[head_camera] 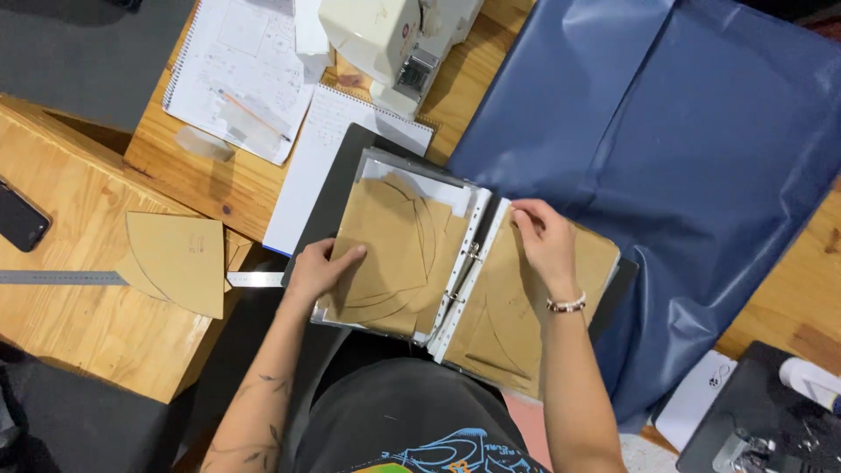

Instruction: Selecting paper patterns from a binder and measuring fabric on a workbench using a metal ruler.

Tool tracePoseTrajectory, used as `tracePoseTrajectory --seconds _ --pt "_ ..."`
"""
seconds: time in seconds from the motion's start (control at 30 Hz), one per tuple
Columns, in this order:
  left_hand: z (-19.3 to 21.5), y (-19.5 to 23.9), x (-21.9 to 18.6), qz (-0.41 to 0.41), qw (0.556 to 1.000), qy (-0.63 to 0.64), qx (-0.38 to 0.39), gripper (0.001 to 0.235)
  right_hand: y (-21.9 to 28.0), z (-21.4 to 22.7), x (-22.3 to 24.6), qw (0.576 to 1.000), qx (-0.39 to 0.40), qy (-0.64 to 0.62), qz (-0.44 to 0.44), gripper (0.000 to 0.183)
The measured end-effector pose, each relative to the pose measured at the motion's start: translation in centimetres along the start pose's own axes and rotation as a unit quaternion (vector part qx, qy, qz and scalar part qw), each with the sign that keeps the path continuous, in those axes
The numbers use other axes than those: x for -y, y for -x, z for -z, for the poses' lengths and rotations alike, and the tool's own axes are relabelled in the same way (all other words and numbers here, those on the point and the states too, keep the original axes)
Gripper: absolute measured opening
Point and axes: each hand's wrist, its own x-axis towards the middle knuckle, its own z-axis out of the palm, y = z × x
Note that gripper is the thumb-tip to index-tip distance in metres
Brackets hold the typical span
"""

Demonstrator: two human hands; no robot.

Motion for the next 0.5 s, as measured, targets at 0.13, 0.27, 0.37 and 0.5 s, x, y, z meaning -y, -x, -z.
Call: tracePoseTrajectory --seconds 0.13,0.27,0.37,0.5 --pt "3.1 5.2 -5.7 0.001 0.993 0.058 0.098 0.064 4.0 1.4 0.5 0.999 -0.045 -0.018 -0.023 0.019" --pt "1.6 11.2 -12.8 -0.115 0.938 0.127 0.302 0.09 7.1 3.6 2.7 0.974 0.027 -0.213 -0.072 0.056" --pt "-1.5 14.2 -14.7 -0.193 0.891 0.085 0.402 0.099 10.6 4.7 8.4 0.955 0.098 -0.27 -0.075 0.083" --pt "-7.1 15.8 -14.8 -0.279 0.8 0.081 0.525 0.103 13.1 7.0 4.3 0.984 -0.067 -0.106 -0.126 0.085"
